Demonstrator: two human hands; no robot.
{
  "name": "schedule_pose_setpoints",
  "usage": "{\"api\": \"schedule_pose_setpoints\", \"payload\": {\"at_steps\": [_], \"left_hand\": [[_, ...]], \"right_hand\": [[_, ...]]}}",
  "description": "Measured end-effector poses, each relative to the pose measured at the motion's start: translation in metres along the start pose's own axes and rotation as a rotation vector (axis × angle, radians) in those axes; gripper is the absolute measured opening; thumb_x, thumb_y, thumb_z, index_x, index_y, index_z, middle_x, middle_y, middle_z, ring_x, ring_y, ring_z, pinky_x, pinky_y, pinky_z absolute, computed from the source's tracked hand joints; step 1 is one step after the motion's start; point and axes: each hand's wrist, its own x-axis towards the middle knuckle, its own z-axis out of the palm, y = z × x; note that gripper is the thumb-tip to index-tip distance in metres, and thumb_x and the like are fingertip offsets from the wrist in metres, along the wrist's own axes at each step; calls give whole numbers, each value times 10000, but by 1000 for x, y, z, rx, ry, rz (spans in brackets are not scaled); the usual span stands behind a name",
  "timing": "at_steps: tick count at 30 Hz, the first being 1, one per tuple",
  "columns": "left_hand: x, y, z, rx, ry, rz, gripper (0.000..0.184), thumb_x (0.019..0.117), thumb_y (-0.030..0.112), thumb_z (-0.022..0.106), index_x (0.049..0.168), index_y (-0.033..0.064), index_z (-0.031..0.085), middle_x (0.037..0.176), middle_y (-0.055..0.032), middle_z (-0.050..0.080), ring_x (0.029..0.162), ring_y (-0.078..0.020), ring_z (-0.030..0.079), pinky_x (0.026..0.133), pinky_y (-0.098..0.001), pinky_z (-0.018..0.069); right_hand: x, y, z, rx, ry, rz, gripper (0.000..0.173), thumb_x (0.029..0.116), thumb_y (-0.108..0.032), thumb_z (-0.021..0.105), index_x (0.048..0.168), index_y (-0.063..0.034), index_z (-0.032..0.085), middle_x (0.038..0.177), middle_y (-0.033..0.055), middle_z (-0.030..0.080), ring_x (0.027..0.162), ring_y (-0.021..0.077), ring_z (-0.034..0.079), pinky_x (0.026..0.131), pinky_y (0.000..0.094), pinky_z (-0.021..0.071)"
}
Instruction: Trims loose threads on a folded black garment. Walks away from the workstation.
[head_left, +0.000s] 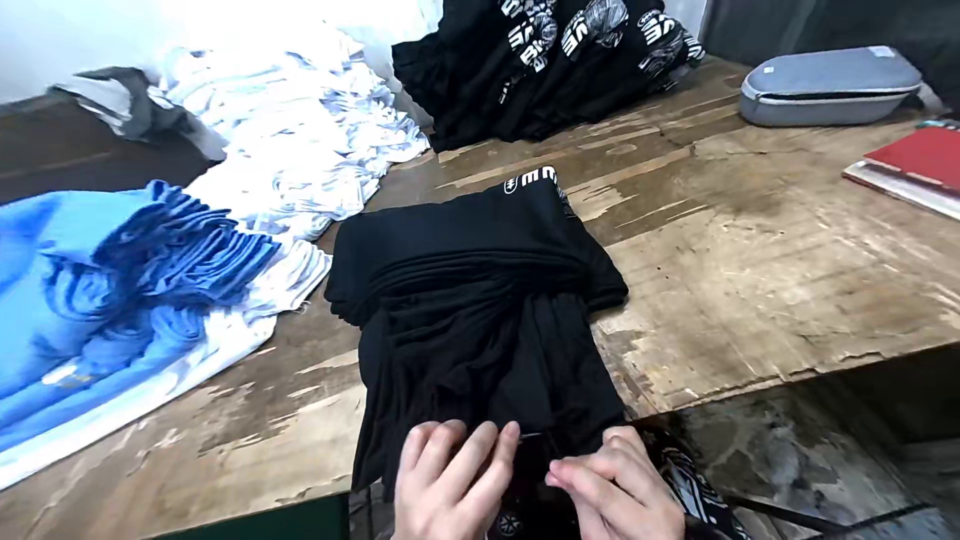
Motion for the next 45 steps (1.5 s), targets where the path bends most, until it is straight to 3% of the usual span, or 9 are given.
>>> {"api": "schedule_pose_setpoints", "payload": {"at_steps": [10, 15, 21, 25, 29, 32, 38, 41, 45], "left_hand": [[6, -1, 8, 75, -1, 88, 171, 1003, 174, 583, 1136, 193, 688, 1070, -26, 667, 901, -214, 541, 847, -378, 382], [6, 2, 9, 97, -4, 124, 173, 1003, 173, 598, 1158, 183, 676, 1047, -34, 653, 885, -209, 540, 855, -377, 385], [11, 4, 21, 65, -29, 193, 157, 1015, 156, 583, 1137, 172, 681, 1101, -43, 672, 920, -215, 545, 870, -396, 373], [21, -4, 19, -82, -205, -58, 217, 1003, 311, 601, 1124, 180, 725, 940, -40, 677, 852, -212, 639, 760, -408, 492], [28, -40, 1, -243, -309, -164, 251, 1003, 170, 497, 1144, 134, 702, 888, -46, 669, 787, -170, 666, 692, -367, 586], [29, -75, -23, -143, -252, -176, 249, 957, 147, 497, 1073, 129, 717, 848, -39, 639, 729, -143, 622, 625, -329, 532], [12, -117, -39, -60, -61, -514, 243, 898, 188, 576, 1025, 59, 738, 795, -1, 666, 601, -18, 521, 536, -219, 431], [18, -91, -37, -107, 42, -581, 273, 881, 169, 602, 1081, 29, 725, 709, 33, 606, 552, 31, 466, 493, -161, 382], [38, -11, -41, -151, -34, -393, 212, 960, 229, 626, 988, 54, 741, 744, -16, 669, 589, -25, 562, 520, -196, 476]], "right_hand": [[1, 0, -4, -7, 16, 33, 51, 922, -235, 760, 959, -201, 763, 805, -65, 645, 802, 52, 604, 895, 271, 491], [10, 5, -11, -289, -66, 231, 369, 863, -603, 686, 922, -245, 753, 939, -21, 654, 917, 119, 600, 865, 355, 480], [2, 6, 0, -100, 19, 152, 83, 933, -363, 745, 912, -295, 786, 914, -70, 596, 927, 48, 546, 881, 255, 453], [1, 10, -9, -152, -170, -38, 272, 964, -449, 638, 768, -268, 688, 953, -62, 674, 1030, 129, 586, 1053, 395, 376], [13, 15, 8, -352, -313, -25, 270, 988, -424, 613, 1213, -318, 719, 1145, -2, 714, 1102, 199, 654, 1018, 479, 456], [28, 23, -5, -132, -419, -107, 168, 996, -184, 628, 955, -220, 787, 839, -13, 682, 841, 155, 641, 917, 372, 501], [44, 16, -67, -359, -1057, -55, 234, 900, -370, 753, 830, -148, 774, 730, 34, 712, 743, 236, 707, 838, 486, 536], [46, 15, -64, -338, -767, -48, 395, 1005, -494, 562, 843, -186, 749, 771, -6, 675, 769, 197, 669, 717, 394, 550], [52, 17, -48, -343, -484, 9, 217, 996, -313, 570, 950, -234, 766, 959, -17, 705, 920, 180, 657, 794, 371, 541]]}}
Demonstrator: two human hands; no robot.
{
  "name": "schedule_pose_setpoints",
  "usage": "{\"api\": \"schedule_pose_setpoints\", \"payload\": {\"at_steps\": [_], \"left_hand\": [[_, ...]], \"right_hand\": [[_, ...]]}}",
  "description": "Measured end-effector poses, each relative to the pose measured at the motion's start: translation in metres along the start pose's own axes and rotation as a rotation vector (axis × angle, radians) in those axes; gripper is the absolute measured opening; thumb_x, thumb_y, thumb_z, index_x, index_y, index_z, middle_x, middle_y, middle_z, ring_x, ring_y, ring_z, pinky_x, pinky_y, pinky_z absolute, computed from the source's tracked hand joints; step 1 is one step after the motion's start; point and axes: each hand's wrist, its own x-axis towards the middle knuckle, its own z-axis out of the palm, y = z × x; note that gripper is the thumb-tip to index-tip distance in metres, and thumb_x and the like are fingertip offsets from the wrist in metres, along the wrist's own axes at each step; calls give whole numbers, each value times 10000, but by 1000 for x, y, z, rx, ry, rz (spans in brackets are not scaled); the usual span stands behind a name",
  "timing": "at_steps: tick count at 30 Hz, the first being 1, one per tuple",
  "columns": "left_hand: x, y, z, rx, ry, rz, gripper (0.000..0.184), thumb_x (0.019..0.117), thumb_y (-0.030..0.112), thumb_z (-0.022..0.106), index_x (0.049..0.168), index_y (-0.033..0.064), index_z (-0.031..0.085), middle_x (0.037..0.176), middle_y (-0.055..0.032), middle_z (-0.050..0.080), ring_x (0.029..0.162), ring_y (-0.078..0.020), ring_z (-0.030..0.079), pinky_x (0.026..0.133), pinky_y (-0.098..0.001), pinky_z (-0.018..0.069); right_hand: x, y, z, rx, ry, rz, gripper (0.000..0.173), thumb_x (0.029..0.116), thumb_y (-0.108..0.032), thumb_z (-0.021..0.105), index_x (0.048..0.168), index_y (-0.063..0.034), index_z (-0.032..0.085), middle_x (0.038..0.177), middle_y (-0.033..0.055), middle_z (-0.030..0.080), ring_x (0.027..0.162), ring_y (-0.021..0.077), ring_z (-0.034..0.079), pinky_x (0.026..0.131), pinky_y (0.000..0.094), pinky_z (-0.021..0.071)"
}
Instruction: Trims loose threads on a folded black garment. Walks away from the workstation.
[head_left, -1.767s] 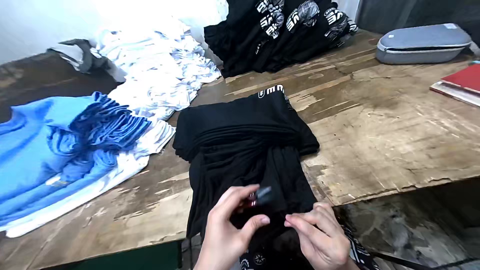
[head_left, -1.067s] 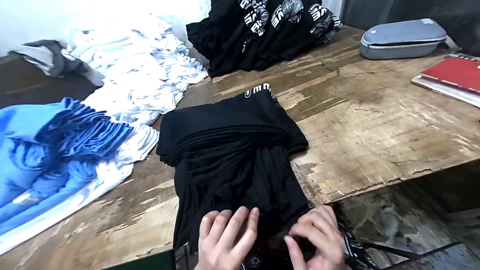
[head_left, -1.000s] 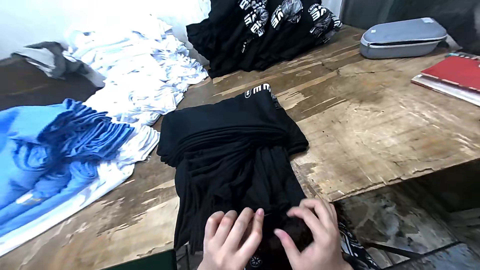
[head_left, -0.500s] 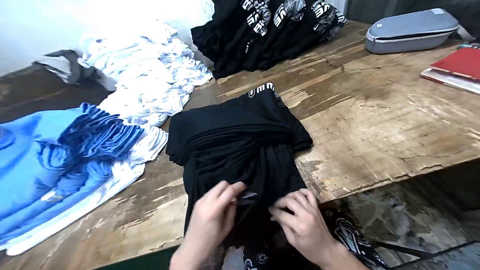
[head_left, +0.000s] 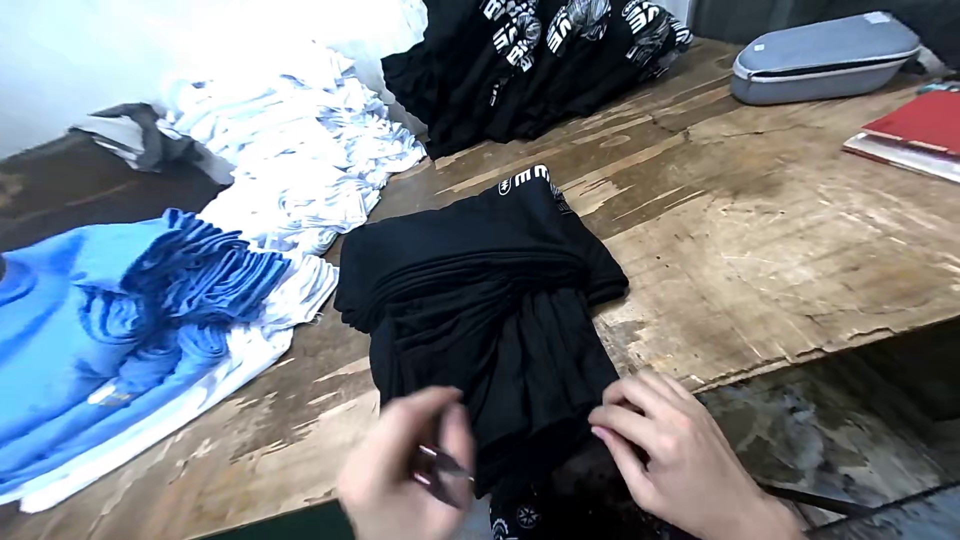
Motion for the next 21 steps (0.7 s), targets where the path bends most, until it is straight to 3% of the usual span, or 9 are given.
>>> {"api": "schedule_pose_setpoints", "payload": {"at_steps": [2, 5, 7, 10, 12, 13, 16, 19, 21], "left_hand": [[-13, 27, 18, 65, -100, 164, 173, 926, 271, 688, 962, 126, 775, 712, -13, 654, 643, -123, 610, 600, -299, 521], [-16, 26, 53, 155, -193, 358, 266, 968, 282, 637, 1184, 189, 763, 760, -23, 585, 706, -211, 565, 650, -378, 451], [-8, 12, 62, 95, -200, 280, 178, 933, 188, 630, 1034, 155, 773, 786, -24, 640, 738, -201, 623, 671, -389, 507], [16, -8, 56, -64, -125, 36, 188, 929, 132, 563, 1050, 46, 678, 771, -6, 655, 646, -86, 618, 587, -288, 558], [27, -32, 48, -113, -45, 7, 237, 965, 138, 521, 1170, 81, 624, 813, 21, 641, 645, -26, 576, 574, -220, 514], [31, -48, 41, -125, -24, 47, 223, 993, 140, 505, 1136, 83, 666, 871, 10, 664, 714, -25, 589, 642, -213, 517], [29, -80, 14, 25, -22, 69, 266, 899, 188, 532, 835, 129, 783, 740, 23, 666, 663, -29, 566, 599, -236, 454], [18, -67, 5, 218, -174, -119, 325, 912, 465, 588, 884, 221, 801, 777, 71, 722, 655, -13, 649, 565, -275, 535], [15, -46, 14, 359, -167, -146, 292, 902, 421, 638, 929, 180, 801, 780, 5, 732, 668, -143, 696, 571, -406, 561]], "right_hand": [[2, 2, 5, 9, 49, 16, 207, 926, -220, 561, 955, -249, 764, 994, -27, 709, 950, 162, 656, 821, 359, 533], [0, 3, 10, 81, 114, 36, 207, 890, -196, 549, 898, -239, 752, 1006, -39, 710, 978, 141, 642, 859, 350, 512], [1, 1, 18, 118, 135, 5, 176, 898, -230, 567, 915, -244, 742, 1032, -35, 719, 1015, 153, 650, 900, 379, 513], [7, 0, 37, 27, 30, -93, 287, 985, -354, 622, 1259, -312, 697, 1276, 3, 700, 1192, 234, 643, 1035, 534, 459], [5, 5, 46, 56, 84, -167, 178, 997, -242, 637, 1110, -279, 770, 1017, -30, 744, 995, 187, 674, 998, 494, 458], [4, 7, 40, 119, 108, -192, 168, 994, -177, 636, 1025, -248, 786, 899, -30, 722, 908, 170, 657, 981, 460, 452], [-4, 16, 0, 188, -70, -196, 197, 976, -122, 621, 897, -211, 777, 794, -20, 655, 850, 174, 620, 940, 417, 456], [-13, 27, -28, 63, -457, -113, 151, 889, -329, 750, 808, -208, 787, 752, -14, 698, 803, 206, 678, 909, 499, 488], [-15, 26, -24, 6, -367, -80, 417, 922, -561, 652, 773, -189, 770, 656, -19, 679, 667, 180, 665, 783, 452, 518]]}}
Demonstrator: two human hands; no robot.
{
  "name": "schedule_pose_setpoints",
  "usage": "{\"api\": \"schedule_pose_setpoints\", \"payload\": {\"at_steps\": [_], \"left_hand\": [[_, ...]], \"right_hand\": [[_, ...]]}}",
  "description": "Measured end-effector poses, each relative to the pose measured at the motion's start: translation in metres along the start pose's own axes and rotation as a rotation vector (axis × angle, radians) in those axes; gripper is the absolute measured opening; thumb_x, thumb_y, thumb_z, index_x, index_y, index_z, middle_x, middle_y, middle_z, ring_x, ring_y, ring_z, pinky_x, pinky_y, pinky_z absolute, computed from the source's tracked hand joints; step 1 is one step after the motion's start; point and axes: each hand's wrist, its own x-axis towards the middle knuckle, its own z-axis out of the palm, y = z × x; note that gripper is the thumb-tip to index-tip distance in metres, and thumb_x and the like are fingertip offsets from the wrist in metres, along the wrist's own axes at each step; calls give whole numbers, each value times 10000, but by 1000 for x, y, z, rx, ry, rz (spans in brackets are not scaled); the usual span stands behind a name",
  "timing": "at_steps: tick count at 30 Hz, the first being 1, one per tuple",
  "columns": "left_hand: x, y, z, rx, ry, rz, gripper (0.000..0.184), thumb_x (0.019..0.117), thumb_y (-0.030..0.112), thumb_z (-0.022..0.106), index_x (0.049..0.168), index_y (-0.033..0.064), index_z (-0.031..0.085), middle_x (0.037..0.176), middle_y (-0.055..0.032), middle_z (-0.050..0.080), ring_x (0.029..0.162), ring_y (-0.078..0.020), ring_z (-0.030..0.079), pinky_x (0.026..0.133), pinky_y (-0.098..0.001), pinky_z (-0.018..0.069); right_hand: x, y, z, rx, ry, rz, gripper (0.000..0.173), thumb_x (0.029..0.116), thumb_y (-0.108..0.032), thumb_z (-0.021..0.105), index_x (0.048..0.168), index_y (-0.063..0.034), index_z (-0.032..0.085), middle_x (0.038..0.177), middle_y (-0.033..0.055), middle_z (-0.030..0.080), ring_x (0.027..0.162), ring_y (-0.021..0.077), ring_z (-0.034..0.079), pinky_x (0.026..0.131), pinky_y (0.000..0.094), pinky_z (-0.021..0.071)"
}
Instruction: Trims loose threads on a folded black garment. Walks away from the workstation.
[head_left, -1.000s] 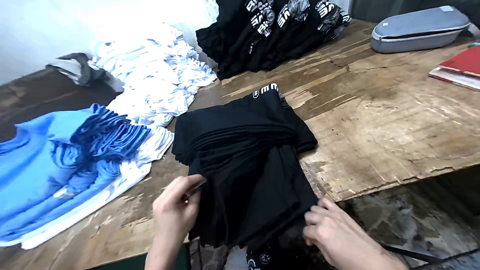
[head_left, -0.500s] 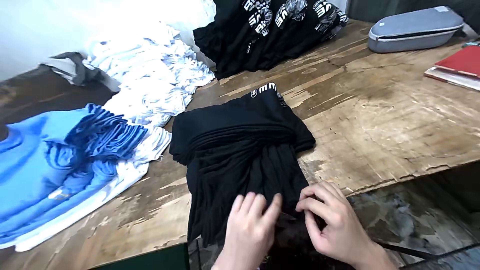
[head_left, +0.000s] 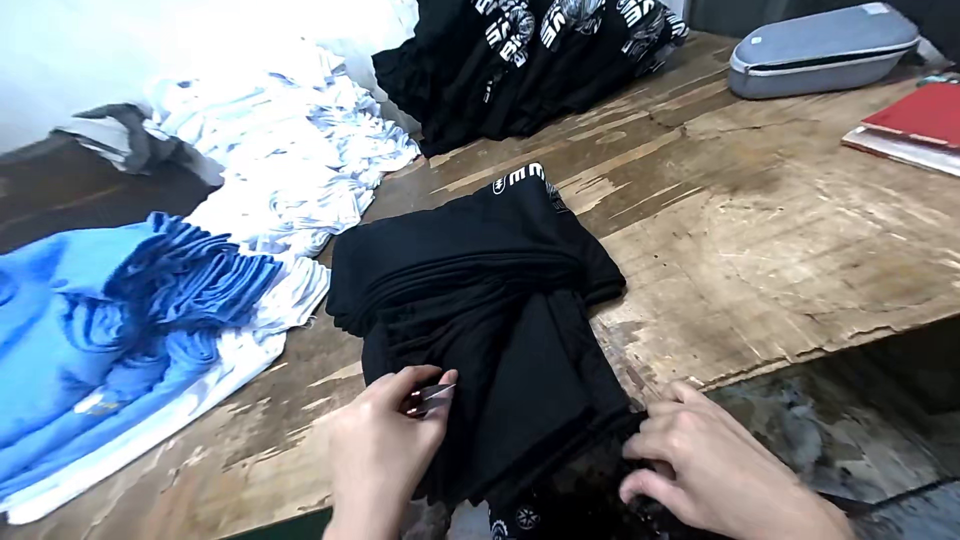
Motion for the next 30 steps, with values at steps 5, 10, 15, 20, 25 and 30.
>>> {"api": "schedule_pose_setpoints", "payload": {"at_steps": [5, 10, 15, 20, 25, 30], "left_hand": [[-15, 56, 15, -139, -53, 126, 380, 931, 217, 653, 1266, 39, 674, 1010, -156, 686, 938, -350, 668, 816, -554, 546], [-27, 87, 31, -168, 2, 353, 202, 983, 236, 613, 1080, 207, 787, 957, -14, 722, 840, -215, 663, 702, -390, 513], [-25, 100, 43, -144, -1, 416, 183, 987, 214, 608, 1073, 193, 769, 936, -9, 709, 827, -209, 658, 691, -377, 504], [-26, 91, 45, -238, -78, 383, 190, 990, 273, 602, 1077, 210, 759, 951, 14, 706, 858, -190, 658, 704, -376, 511], [-43, 63, 38, -418, -222, 210, 167, 864, 201, 634, 982, 174, 750, 871, 33, 651, 817, -95, 651, 729, -294, 574], [-23, 55, 27, -826, -271, 96, 113, 931, 81, 651, 1006, 110, 730, 1055, 13, 730, 949, -75, 699, 815, -234, 609]], "right_hand": [[27, -24, 24, -66, 474, 319, 458, 1003, -589, 513, 954, -210, 766, 873, -23, 715, 839, 173, 653, 809, 427, 484], [28, -21, 46, 93, 526, 466, 238, 957, -387, 603, 885, -240, 776, 979, -48, 703, 958, 147, 650, 856, 394, 517], [34, -24, 50, 236, 741, 464, 183, 956, -315, 652, 912, -194, 782, 989, -25, 682, 996, 119, 632, 889, 329, 529], [26, -22, 38, 179, 661, 181, 216, 981, -389, 615, 871, -239, 725, 989, -44, 692, 998, 112, 618, 940, 371, 460], [22, -28, 45, 75, 610, 280, 441, 896, -606, 680, 992, -179, 725, 1039, 2, 744, 1010, 143, 688, 956, 413, 514], [59, -48, 71, 421, 854, 229, 117, 935, -171, 712, 1031, -130, 765, 1067, 43, 716, 1046, 132, 676, 917, 305, 577]]}}
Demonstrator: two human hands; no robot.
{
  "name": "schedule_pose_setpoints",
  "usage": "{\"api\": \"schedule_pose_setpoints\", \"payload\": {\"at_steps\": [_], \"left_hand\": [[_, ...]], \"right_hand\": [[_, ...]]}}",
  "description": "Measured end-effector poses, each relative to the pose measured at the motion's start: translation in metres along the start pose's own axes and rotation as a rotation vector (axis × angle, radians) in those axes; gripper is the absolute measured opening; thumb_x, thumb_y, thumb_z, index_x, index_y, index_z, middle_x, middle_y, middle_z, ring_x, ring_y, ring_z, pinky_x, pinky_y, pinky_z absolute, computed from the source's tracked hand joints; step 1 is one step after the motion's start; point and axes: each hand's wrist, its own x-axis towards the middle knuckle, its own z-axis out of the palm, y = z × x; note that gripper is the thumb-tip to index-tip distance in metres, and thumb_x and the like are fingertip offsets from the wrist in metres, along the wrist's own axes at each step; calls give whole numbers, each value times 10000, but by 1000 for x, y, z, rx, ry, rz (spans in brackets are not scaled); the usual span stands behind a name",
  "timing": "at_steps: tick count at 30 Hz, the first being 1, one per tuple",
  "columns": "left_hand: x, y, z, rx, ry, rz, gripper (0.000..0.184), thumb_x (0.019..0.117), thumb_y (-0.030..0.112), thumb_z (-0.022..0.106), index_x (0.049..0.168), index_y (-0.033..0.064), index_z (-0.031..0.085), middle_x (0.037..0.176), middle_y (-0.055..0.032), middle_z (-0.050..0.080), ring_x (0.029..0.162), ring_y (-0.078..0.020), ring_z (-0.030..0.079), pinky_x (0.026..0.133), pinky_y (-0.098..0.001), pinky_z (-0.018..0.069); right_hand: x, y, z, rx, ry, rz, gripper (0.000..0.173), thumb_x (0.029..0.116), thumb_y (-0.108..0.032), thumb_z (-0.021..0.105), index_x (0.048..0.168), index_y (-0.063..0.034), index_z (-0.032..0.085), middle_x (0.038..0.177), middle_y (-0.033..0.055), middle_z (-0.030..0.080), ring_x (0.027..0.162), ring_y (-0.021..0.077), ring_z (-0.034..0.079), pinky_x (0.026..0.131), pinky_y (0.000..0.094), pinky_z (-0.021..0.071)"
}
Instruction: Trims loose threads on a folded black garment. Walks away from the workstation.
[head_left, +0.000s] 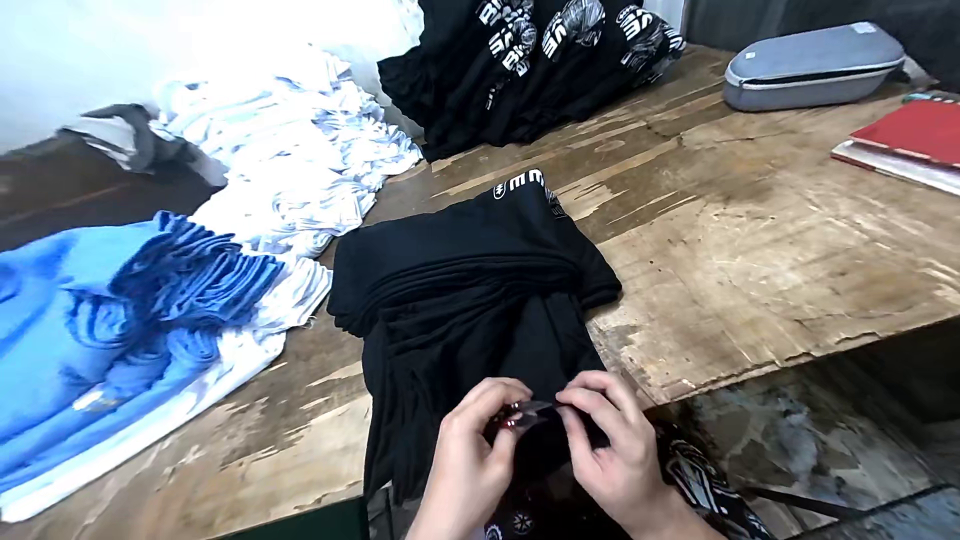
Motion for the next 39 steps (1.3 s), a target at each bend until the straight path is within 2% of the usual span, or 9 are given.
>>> {"api": "schedule_pose_setpoints", "payload": {"at_steps": [3, 6, 8, 11, 14, 16, 22, 28, 39], "left_hand": [[14, 2, -5, -3, 57, -114, 86, 985, 150, 621, 1014, 113, 692, 883, 54, 691, 785, -35, 654, 701, -200, 560], [24, -2, -3, -56, 74, -224, 83, 995, 141, 611, 1022, 113, 685, 867, 35, 713, 777, -59, 666, 704, -219, 559], [27, -5, -2, -89, 66, -245, 93, 997, 127, 612, 1044, 104, 688, 871, 19, 720, 771, -76, 671, 691, -226, 556], [22, -2, -5, -144, 9, -280, 190, 937, 129, 684, 1123, 91, 692, 909, 3, 747, 791, -104, 705, 701, -249, 588], [5, -1, -5, -40, -5, -163, 490, 863, 369, 809, 1264, 107, 706, 1072, 26, 736, 929, -77, 705, 778, -240, 613], [-5, 2, 2, 188, 88, 63, 396, 885, 463, 772, 1147, 167, 775, 1006, 50, 727, 907, -51, 678, 782, -235, 589], [-10, 19, 33, 775, 279, 484, 192, 967, 219, 681, 1137, 164, 752, 984, -48, 700, 842, -217, 601, 792, -392, 445], [5, -4, 33, 490, 181, 376, 171, 959, 310, 710, 1055, 197, 797, 969, 39, 741, 849, -138, 618, 754, -346, 458], [3, -2, 36, 562, 111, 326, 232, 978, 373, 672, 1054, 180, 775, 930, 25, 724, 831, -166, 635, 727, -361, 485]], "right_hand": [[21, -2, 14, 409, 26, 249, 162, 953, 32, 631, 1077, 21, 736, 973, 65, 767, 904, 122, 741, 826, 280, 636], [30, 6, 13, 451, -154, 268, 424, 956, -224, 725, 1311, -30, 598, 1014, 35, 670, 886, 95, 656, 783, 275, 584], [24, 5, 8, 191, -232, 79, 420, 895, -344, 799, 1241, -117, 729, 1119, 64, 664, 1006, 120, 652, 869, 296, 595], [4, 11, -13, -106, -86, -163, 147, 958, -146, 707, 1055, -170, 815, 938, 18, 742, 913, 111, 702, 838, 271, 597], [-6, 11, -37, -97, -37, -123, 102, 979, -140, 689, 978, -117, 788, 912, 13, 742, 900, 77, 707, 833, 216, 595], [-14, 9, -45, -26, -42, -84, 95, 984, -158, 693, 959, -109, 771, 937, 8, 746, 922, 62, 710, 840, 198, 600], [-19, 1, -38, 95, -6, -103, 67, 967, -146, 723, 969, -103, 774, 952, 12, 750, 929, 76, 718, 841, 209, 609], [-28, 6, -41, 98, -66, -201, 58, 974, -159, 710, 974, -125, 756, 926, -1, 731, 885, 84, 698, 807, 225, 594], [-27, 11, -44, 135, -166, -373, 57, 969, -141, 702, 988, -123, 753, 862, 2, 715, 821, 108, 682, 776, 245, 577]]}}
